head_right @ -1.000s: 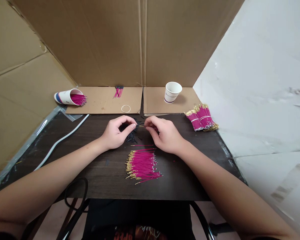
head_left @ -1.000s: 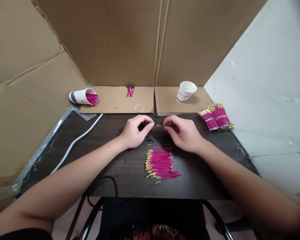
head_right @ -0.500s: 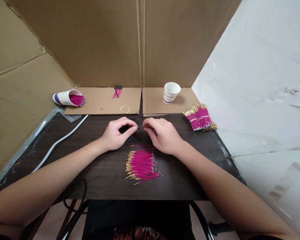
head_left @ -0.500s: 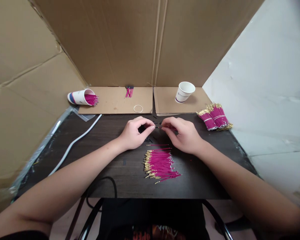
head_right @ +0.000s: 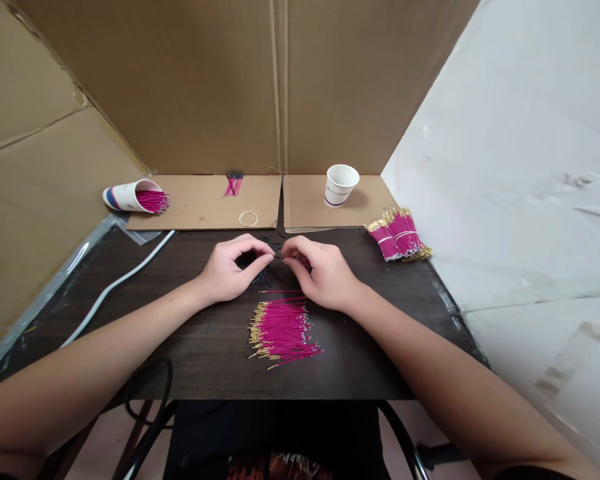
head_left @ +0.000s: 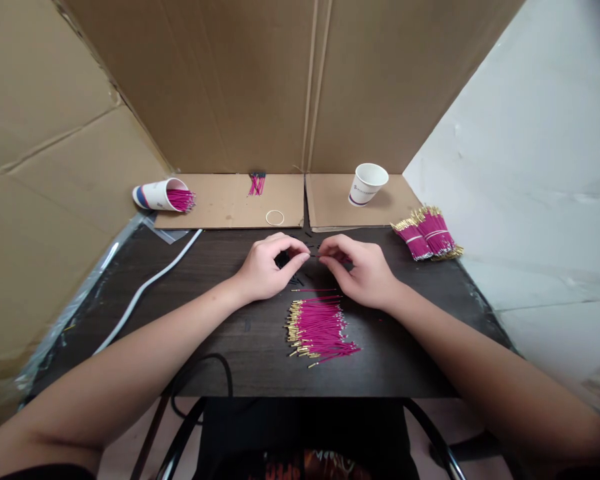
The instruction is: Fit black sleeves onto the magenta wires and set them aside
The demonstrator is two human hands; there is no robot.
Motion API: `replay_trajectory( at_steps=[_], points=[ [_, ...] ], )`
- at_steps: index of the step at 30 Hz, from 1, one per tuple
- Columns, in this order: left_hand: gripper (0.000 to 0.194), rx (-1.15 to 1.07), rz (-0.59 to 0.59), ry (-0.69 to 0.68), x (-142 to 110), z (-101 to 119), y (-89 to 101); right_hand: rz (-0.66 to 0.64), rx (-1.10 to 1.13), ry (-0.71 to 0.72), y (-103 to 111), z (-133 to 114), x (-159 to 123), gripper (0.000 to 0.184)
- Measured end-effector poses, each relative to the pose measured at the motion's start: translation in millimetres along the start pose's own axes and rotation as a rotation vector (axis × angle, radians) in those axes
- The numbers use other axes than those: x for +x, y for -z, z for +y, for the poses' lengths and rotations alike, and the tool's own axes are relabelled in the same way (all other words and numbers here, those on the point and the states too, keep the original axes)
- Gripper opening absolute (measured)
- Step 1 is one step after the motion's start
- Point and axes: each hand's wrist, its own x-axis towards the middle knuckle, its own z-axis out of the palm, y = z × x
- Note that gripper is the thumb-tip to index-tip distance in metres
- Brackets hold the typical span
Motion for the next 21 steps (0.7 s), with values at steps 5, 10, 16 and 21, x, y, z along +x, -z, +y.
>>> replay_trajectory(
  at_steps=[5, 10, 16, 21],
  points=[
    [0.011, 0.0, -0.003, -0.006, 0.2, 0.2, 0.2, 0.009, 0.014, 0.014, -0.7, -0.4, 0.1, 0.006],
    [0.01, -0.009, 0.006, -0.015, -0.1, -1.2, -0.9, 0.024, 0.019, 0.033, -0.8, 1.2, 0.3, 0.006],
    [0.013, -0.023, 0.004, -0.007, -0.7, -2.0, -1.5, 0.038, 0.021, 0.035, -0.9, 1.3, 1.2, 0.006],
    [0.014, 0.01, 0.025, 0.01, -0.6, -2.8, -1.8, 0.029, -0.045, 0.018, 5.8, 4.0, 3.7, 0.005]
  ],
)
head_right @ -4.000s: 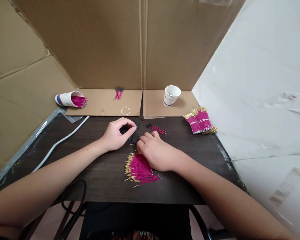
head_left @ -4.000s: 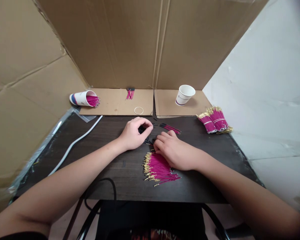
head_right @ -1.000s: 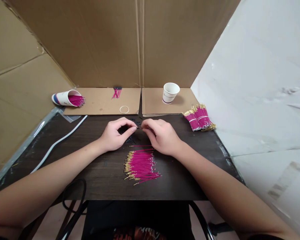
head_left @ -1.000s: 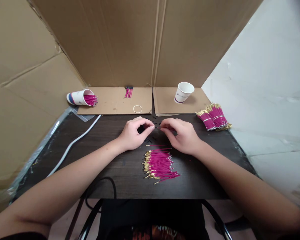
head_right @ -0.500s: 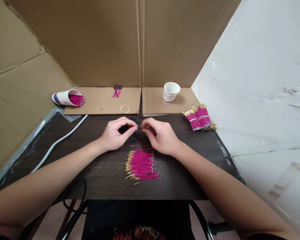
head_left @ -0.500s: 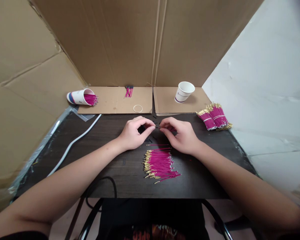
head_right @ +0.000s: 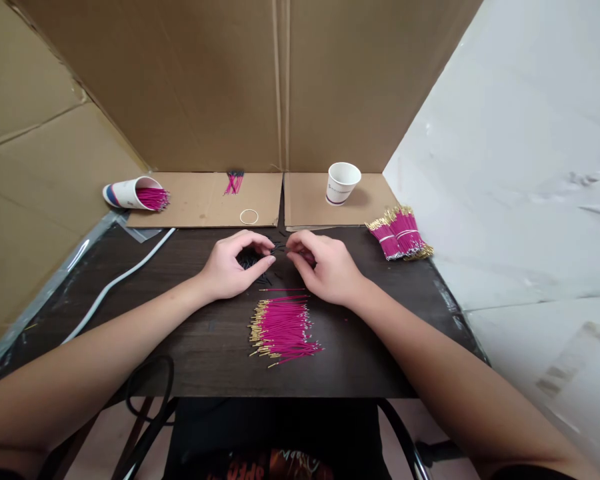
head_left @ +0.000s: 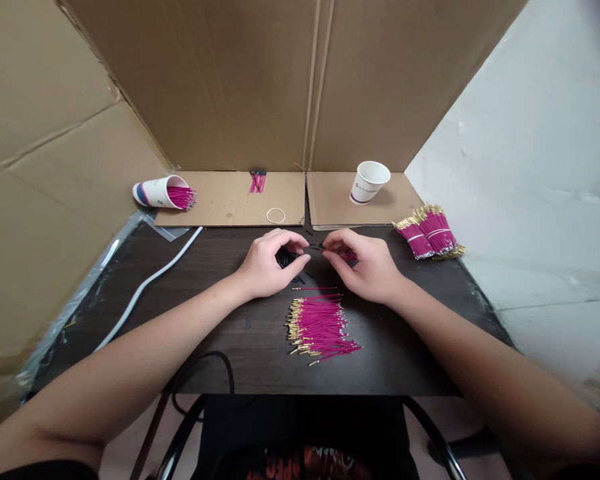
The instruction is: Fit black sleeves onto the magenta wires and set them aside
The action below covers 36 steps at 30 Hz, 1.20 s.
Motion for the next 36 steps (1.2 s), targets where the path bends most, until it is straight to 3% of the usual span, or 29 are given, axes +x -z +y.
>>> replay_trajectory(
  at_steps=[5, 9, 16, 25, 31, 36],
  points=[
    [0.014, 0.086, 0.05, 0.032, 1, -4, -0.5, 0.065, -0.085, -0.079, 11, 21, 3, 0.01],
    [0.013, 0.111, 0.038, 0.054, 2, -5, -0.2, 0.031, -0.13, -0.121, 14, 32, 4, 0.012],
    [0.012, 0.122, 0.005, 0.048, 1, -5, 0.4, -0.105, -0.145, -0.109, 13, 36, 4, 0.014],
    [0.011, 0.151, -0.042, 0.068, 2, -5, 1.2, -0.142, -0.201, -0.136, 20, 35, 7, 0.018],
    [0.01, 0.145, -0.046, 0.058, 2, -5, 1.6, -0.359, -0.323, -0.256, 43, 42, 7, 0.033],
    [0.009, 0.148, -0.044, 0.058, 2, -6, 1.6, -0.477, -0.343, -0.28, 47, 50, 8, 0.021]
  ],
)
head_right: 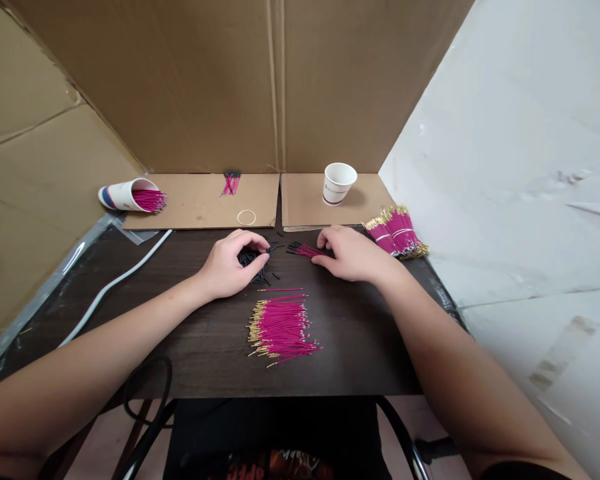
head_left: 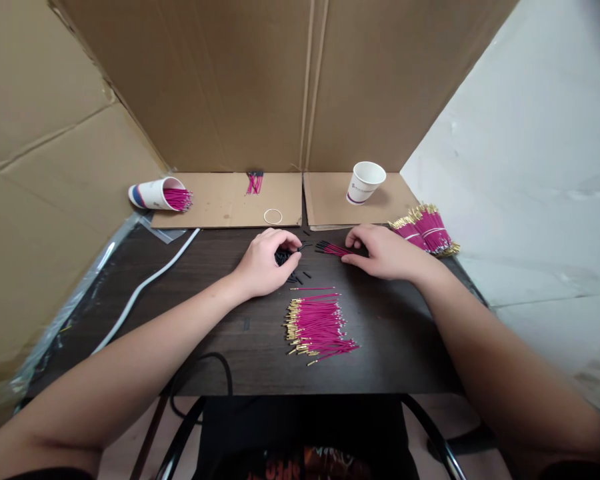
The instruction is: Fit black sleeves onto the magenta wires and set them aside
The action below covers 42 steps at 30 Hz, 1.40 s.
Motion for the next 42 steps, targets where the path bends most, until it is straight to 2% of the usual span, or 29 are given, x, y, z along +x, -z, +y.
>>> replay_trajectory(
  at_steps=[4, 8, 11, 15, 24, 33, 37, 42],
  points=[
    [0.009, 0.0, -0.004, 0.01, 0, 1, 0.0, -0.014, -0.017, -0.011, -1, -6, 1, 0.013],
    [0.009, 0.003, -0.006, 0.023, 0, 1, -0.1, -0.01, -0.254, -0.011, -1, -22, -1, 0.015],
    [0.009, 0.004, -0.006, 0.024, 0, 1, -0.1, -0.052, -0.461, 0.013, -2, -36, -1, 0.026],
    [0.009, 0.002, -0.003, 0.02, 0, 1, -0.5, -0.077, -0.539, -0.003, -5, -44, 3, 0.028],
    [0.007, 0.011, -0.005, 0.004, 1, 0, -0.7, -0.081, -0.451, -0.038, -9, -36, 1, 0.026],
    [0.006, 0.033, -0.009, 0.0, 0, 0, 0.1, -0.071, -0.444, -0.005, -14, -36, 1, 0.022],
    [0.006, 0.035, 0.002, -0.021, 1, 0, 0.2, -0.062, -0.306, -0.014, -9, -36, 0, 0.016],
    [0.011, -0.016, 0.055, -0.014, 0, 8, 0.0, 0.004, -0.03, 0.013, -4, -44, -3, 0.011]
  ],
)
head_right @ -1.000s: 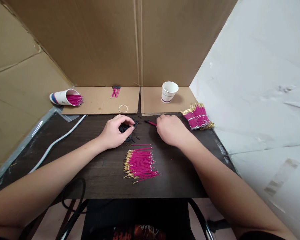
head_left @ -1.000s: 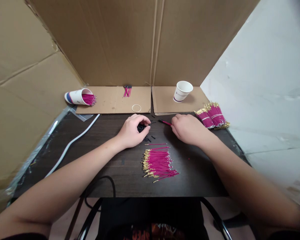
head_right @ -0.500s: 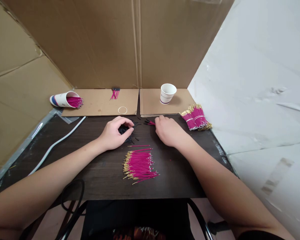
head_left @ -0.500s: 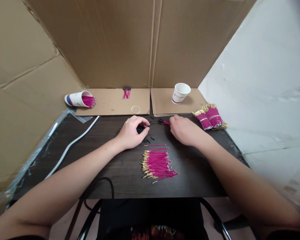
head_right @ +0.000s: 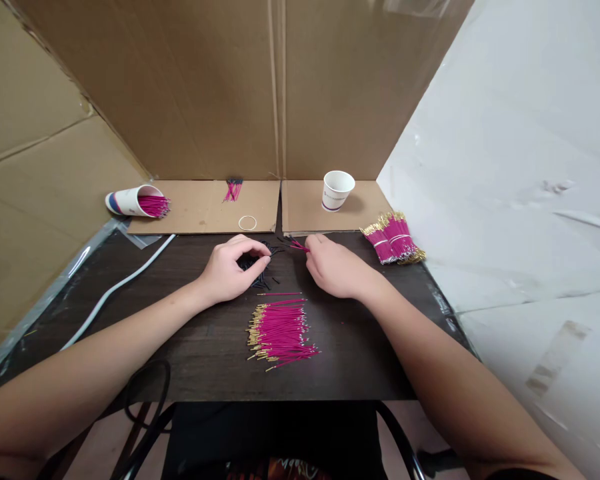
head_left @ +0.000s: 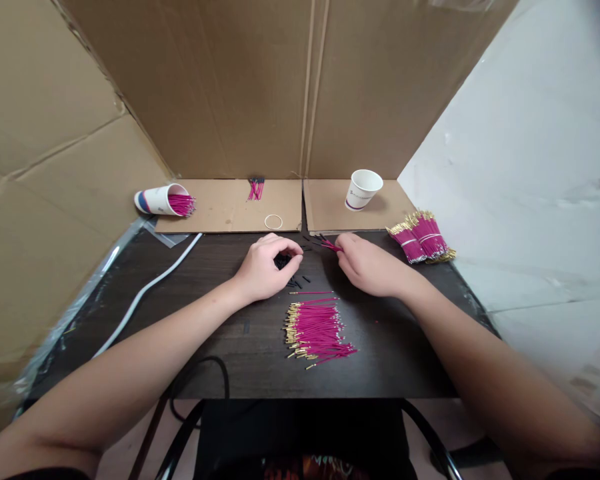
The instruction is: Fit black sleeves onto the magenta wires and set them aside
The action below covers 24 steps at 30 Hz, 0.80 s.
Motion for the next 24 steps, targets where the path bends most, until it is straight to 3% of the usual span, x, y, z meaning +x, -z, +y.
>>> replay_trajectory(
  at_steps=[3, 6, 11, 19, 24],
  points=[
    [0.017, -0.1, 0.039, 0.135, -2, 12, -2.8, 0.069, 0.18, 0.019, 2, -11, -2, 0.015],
    [0.023, -0.303, -0.011, 0.292, -5, 27, -7.0, 0.129, 0.352, 0.033, 3, -25, -5, 0.019],
    [0.026, -0.539, 0.003, 0.383, -6, 45, -11.6, 0.133, 0.584, 0.071, -2, -47, -9, 0.02],
    [0.035, -0.749, 0.09, 0.581, -6, 44, -18.8, 0.119, 0.79, 0.078, -14, -58, -9, 0.024],
    [0.033, -0.8, 0.11, 0.588, -5, 40, -18.9, 0.168, 0.835, 0.06, -21, -58, -8, 0.024]
  ],
)
